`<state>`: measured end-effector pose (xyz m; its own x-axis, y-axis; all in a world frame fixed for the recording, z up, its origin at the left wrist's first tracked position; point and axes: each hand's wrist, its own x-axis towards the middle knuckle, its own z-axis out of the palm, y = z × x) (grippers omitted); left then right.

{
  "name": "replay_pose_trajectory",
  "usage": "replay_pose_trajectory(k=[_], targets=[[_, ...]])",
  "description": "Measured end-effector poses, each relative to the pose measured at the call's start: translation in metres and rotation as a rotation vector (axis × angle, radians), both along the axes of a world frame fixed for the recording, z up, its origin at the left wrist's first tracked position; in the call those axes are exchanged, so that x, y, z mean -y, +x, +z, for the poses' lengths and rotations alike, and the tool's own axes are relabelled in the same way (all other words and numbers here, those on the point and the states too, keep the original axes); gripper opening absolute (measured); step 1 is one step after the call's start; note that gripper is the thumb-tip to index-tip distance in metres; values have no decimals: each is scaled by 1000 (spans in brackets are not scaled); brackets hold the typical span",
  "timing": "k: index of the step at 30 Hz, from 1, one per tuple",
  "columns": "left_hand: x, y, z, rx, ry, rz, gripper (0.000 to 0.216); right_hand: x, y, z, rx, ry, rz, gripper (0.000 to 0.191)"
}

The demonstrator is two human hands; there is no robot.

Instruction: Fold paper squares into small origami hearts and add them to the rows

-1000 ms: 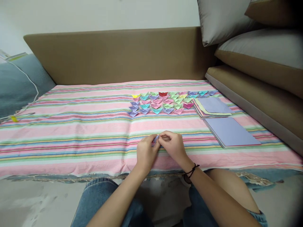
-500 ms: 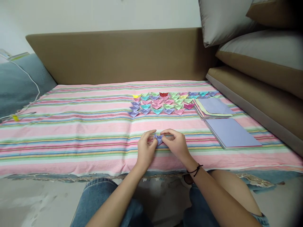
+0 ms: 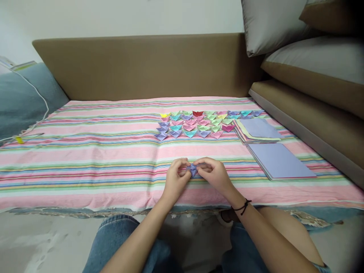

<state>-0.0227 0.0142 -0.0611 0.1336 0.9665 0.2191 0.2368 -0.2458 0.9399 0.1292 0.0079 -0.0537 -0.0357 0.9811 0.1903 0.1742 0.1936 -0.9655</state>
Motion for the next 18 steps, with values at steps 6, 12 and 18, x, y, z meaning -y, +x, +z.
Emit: replay_pose_trajectory(k=[6,12,18], targets=[[3,-5,7,-61,113,-101,21,3,5,5,9,86,64,18],[7,-8,11,-108,213,-86,31,10,5,14,89,180,-37,19],[9,-6,17,78,64,-46,30,15,3,20,14,138,-69,14]])
